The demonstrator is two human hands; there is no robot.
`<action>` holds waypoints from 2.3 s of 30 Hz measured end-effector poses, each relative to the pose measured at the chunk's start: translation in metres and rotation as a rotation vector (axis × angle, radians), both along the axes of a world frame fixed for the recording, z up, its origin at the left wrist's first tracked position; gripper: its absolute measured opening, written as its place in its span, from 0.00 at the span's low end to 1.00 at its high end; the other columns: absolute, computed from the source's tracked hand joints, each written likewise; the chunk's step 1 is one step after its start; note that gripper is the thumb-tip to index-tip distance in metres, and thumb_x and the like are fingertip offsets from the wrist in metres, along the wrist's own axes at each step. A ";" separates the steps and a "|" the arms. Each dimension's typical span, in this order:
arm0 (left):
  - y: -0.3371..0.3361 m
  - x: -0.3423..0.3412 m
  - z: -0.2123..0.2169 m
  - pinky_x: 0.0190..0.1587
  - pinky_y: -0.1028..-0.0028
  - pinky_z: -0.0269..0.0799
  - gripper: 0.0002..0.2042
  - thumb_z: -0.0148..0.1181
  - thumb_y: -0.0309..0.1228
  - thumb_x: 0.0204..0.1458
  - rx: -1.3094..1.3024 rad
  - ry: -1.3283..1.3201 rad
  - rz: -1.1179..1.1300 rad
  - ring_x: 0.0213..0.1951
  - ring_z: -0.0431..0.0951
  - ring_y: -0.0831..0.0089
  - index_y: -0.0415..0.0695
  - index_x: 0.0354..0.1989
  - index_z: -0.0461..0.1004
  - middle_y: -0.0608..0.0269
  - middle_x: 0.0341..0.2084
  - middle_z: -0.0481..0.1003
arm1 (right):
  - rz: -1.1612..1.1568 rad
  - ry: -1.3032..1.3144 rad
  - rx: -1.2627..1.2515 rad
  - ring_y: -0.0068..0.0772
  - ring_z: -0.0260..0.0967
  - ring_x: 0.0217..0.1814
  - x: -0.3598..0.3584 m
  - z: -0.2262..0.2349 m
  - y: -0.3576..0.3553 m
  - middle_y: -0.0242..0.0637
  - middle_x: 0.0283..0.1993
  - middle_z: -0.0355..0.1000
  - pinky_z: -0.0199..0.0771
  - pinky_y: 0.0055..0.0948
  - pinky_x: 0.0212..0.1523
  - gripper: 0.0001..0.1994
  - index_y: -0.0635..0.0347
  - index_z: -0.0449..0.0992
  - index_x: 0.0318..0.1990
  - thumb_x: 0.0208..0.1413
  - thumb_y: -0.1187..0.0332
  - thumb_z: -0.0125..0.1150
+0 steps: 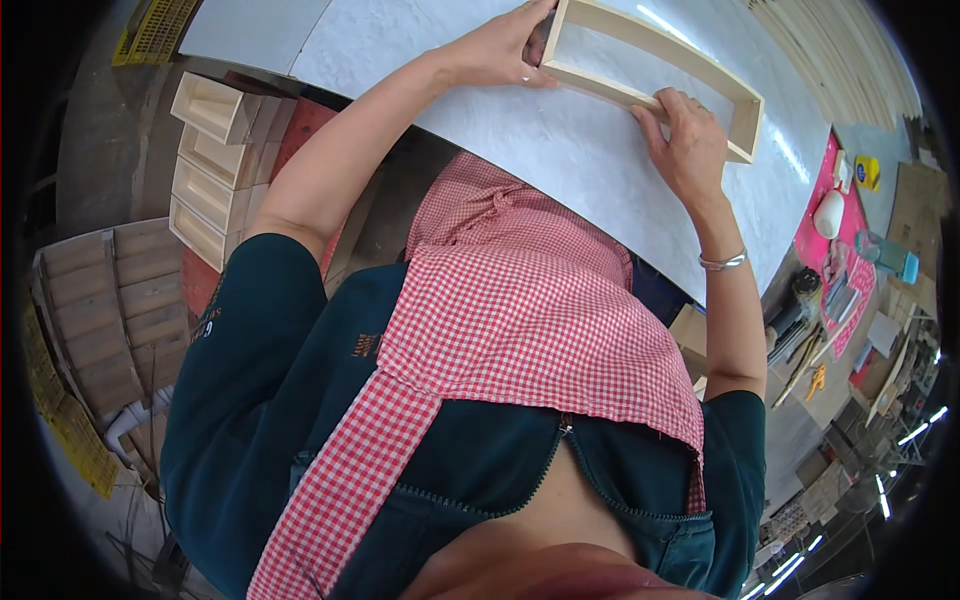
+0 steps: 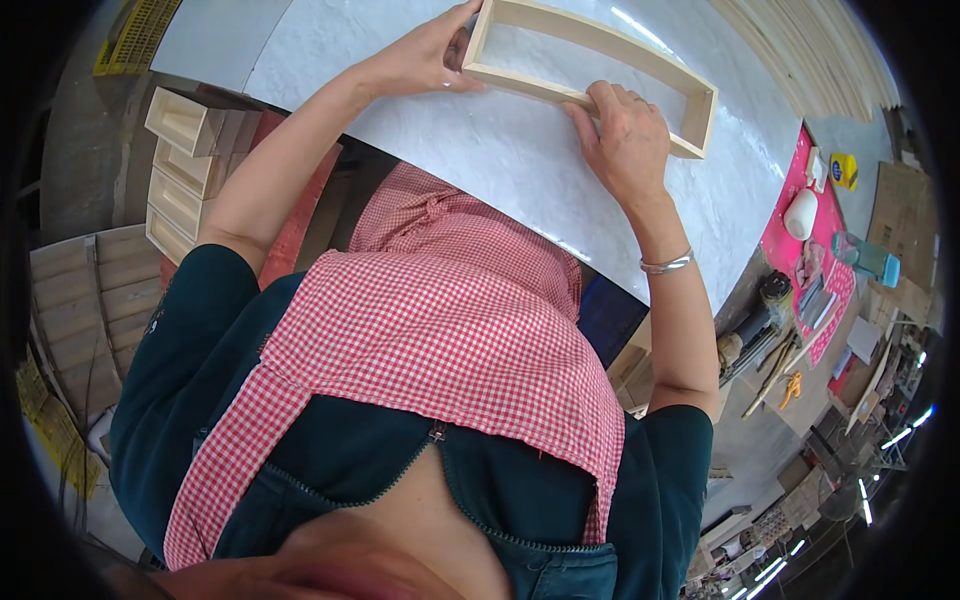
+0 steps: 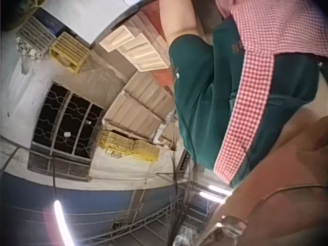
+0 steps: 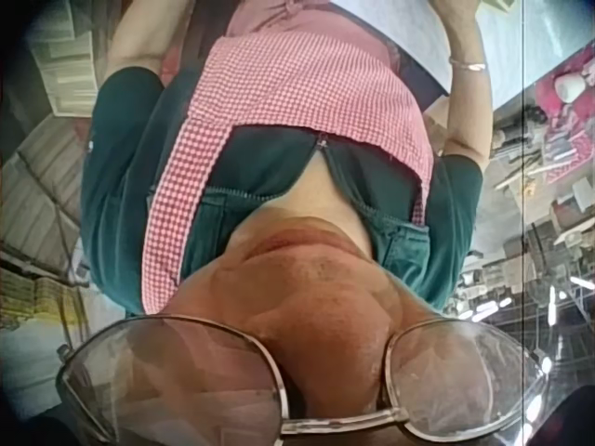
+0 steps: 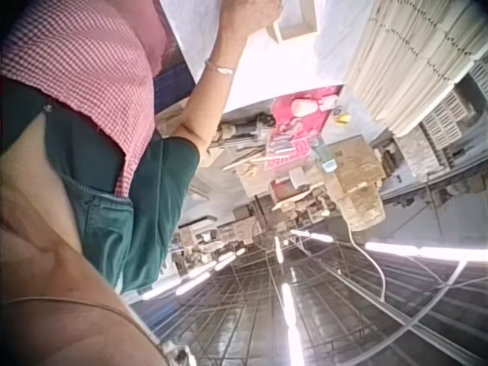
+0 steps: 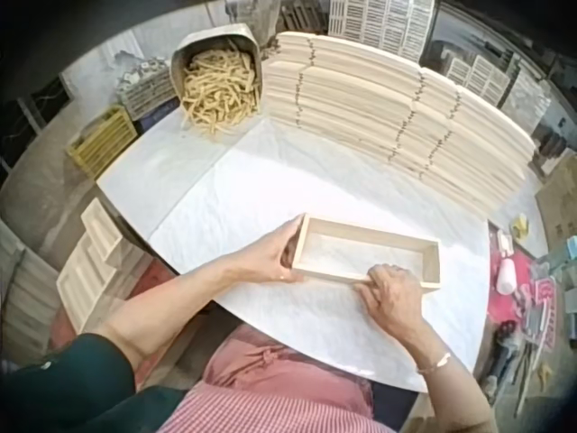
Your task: Assembling wooden boxes by applying glue to slats and securing them with a pneumatic nail gun.
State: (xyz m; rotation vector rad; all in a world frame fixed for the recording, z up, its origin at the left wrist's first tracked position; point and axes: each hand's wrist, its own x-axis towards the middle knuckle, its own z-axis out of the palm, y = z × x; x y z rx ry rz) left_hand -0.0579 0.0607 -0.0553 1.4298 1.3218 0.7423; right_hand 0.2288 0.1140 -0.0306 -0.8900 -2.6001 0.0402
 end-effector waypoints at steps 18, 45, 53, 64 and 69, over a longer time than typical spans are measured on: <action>-0.002 0.004 -0.002 0.63 0.66 0.61 0.54 0.71 0.30 0.42 0.253 0.070 0.038 0.60 0.65 0.53 0.38 0.76 0.41 0.41 0.65 0.60 | -0.114 0.264 0.121 0.26 0.64 0.25 -0.108 -0.011 -0.029 0.27 0.24 0.68 0.64 0.24 0.27 0.17 0.52 0.75 0.27 0.45 0.52 0.73; -0.005 0.006 -0.006 0.53 0.69 0.76 0.50 0.71 0.19 0.42 0.202 -0.023 0.041 0.51 0.76 0.59 0.43 0.76 0.48 0.48 0.62 0.66 | 0.186 0.389 -0.019 0.34 0.69 0.43 -0.044 -0.004 -0.034 0.33 0.45 0.73 0.71 0.31 0.50 0.13 0.51 0.81 0.45 0.51 0.72 0.67; -0.012 0.036 0.023 0.55 0.64 0.77 0.46 0.74 0.24 0.39 0.108 0.040 0.176 0.51 0.78 0.53 0.40 0.71 0.58 0.45 0.55 0.74 | -1.174 -0.100 0.164 0.56 0.73 0.39 0.292 -0.001 -0.056 0.57 0.42 0.77 0.74 0.47 0.45 0.21 0.69 0.77 0.46 0.53 0.59 0.66; 0.009 0.087 0.020 0.54 0.65 0.76 0.40 0.76 0.28 0.40 0.120 -0.089 0.256 0.49 0.78 0.54 0.33 0.64 0.65 0.43 0.51 0.75 | -1.323 -0.139 -0.196 0.50 0.78 0.36 0.398 -0.012 -0.047 0.52 0.38 0.77 0.77 0.40 0.42 0.29 0.71 0.70 0.52 0.53 0.54 0.69; 0.005 0.095 0.038 0.54 0.66 0.76 0.39 0.77 0.29 0.39 0.059 -0.173 0.283 0.47 0.77 0.54 0.30 0.62 0.67 0.42 0.50 0.75 | -1.182 0.354 -0.368 0.33 0.74 0.25 0.304 0.081 -0.091 0.41 0.29 0.76 0.75 0.28 0.30 0.19 0.68 0.73 0.45 0.55 0.62 0.69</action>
